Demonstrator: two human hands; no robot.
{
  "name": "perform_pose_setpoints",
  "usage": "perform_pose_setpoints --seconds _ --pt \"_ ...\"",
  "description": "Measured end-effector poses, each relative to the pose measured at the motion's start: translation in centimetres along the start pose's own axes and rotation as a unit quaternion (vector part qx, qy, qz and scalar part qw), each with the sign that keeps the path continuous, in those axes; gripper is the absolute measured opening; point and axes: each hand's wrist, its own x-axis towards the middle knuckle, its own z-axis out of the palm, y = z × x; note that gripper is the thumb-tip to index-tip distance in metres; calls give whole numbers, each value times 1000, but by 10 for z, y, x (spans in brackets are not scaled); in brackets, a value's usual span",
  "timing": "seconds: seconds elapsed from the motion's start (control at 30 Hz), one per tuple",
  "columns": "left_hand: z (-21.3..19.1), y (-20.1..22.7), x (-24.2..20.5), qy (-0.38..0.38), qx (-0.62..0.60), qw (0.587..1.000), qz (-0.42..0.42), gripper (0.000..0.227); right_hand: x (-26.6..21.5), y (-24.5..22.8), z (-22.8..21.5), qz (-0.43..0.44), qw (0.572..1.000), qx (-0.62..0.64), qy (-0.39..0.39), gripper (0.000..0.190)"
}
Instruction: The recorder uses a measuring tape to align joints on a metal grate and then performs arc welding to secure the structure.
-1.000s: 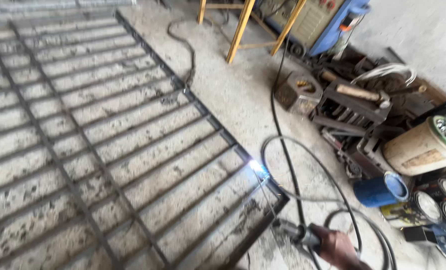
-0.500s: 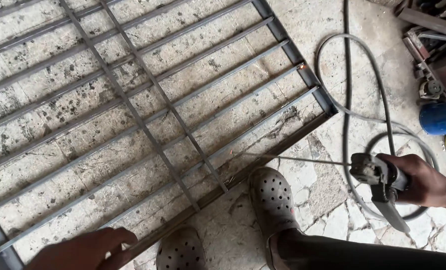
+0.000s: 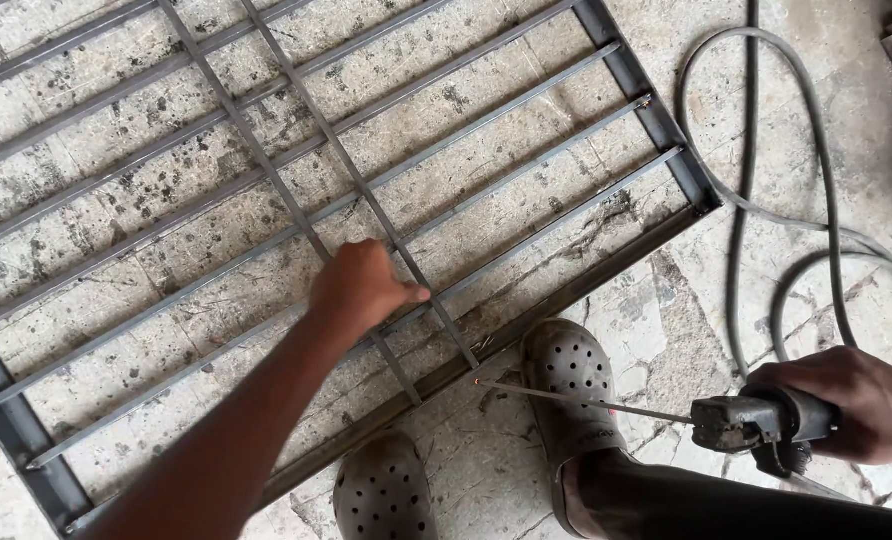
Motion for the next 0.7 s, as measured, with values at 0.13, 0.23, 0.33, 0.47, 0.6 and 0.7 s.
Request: perform_pose_setpoints --seconds 0.13,0.23,0.33,0.47,0.6,0.7 --pt "17 23 5 -8 34 998 -50 61 0 1 5 -7 999 -29 14 48" --pt "31 23 12 -4 33 997 -64 58 -1 2 3 8 999 -36 2 48" --pt "34 25 13 3 25 997 -71 56 -3 3 2 3 999 -49 6 47" --pt "39 20 13 9 11 996 -85 56 0 0 2 -10 999 -40 25 49" --pt "47 18 14 34 -11 995 -88 54 -4 4 7 34 998 -43 -3 44" --pt "49 17 14 38 -19 995 -88 51 -1 1 6 22 999 -47 8 45"
